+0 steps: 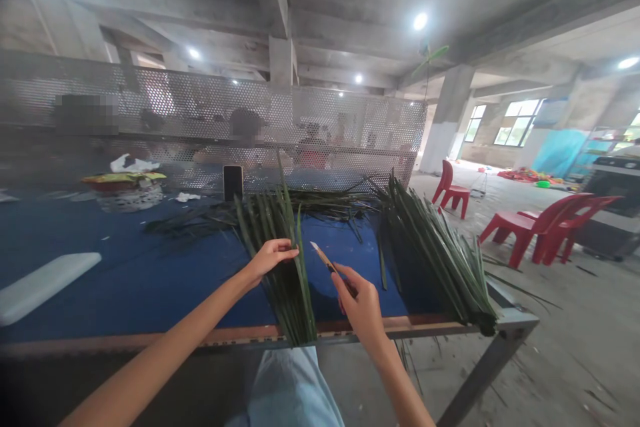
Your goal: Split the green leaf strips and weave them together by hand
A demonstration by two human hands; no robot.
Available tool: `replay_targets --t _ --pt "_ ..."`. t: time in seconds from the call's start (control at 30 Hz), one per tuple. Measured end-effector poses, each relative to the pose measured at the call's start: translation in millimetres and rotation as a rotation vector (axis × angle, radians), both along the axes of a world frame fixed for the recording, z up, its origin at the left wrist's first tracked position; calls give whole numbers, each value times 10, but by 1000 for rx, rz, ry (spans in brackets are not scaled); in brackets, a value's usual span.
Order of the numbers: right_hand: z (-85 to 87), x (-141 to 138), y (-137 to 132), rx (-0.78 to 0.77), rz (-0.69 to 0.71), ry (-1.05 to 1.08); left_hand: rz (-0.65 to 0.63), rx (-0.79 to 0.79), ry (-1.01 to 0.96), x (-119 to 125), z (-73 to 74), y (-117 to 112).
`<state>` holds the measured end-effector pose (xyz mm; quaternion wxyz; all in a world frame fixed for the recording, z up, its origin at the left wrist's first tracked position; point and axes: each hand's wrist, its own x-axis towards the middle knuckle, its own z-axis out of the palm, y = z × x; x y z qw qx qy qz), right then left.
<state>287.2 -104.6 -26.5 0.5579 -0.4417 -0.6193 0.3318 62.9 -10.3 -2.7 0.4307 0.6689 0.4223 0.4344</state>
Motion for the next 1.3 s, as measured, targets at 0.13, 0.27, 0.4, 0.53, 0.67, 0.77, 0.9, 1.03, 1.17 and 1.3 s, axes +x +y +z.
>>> replay_targets --t 0.13,0.27,0.4,0.53,0.67,0.77,0.9,1.03,1.17,1.3 --pt "17 -66 -40 11 18 150 -2 6 1 12 15 -22" --pt "43 -91 11 74 -57 238 13 -2 13 14 40 -48" --pt "65 -152 61 206 -258 370 13 0 19 13 43 -51" --pt "36 -209 41 259 -309 306 -4 -11 -14 16 29 -38" --pt "-27 -226 -37 368 -220 -12 -4 -4 -15 20 31 -45" --pt "-42 -229 -78 535 -176 -238 4 0 -2 22 39 -60" --pt "-13 -244 -78 677 -101 -415 7 5 6 22 41 -74" --pt "-7 -261 -50 692 -75 -478 9 3 16 23 43 -79" --pt "-31 -267 -27 681 -66 -492 -2 -15 -4 27 44 -78" --pt "-30 -270 -21 672 -44 -510 -4 -19 -19 29 46 -84"
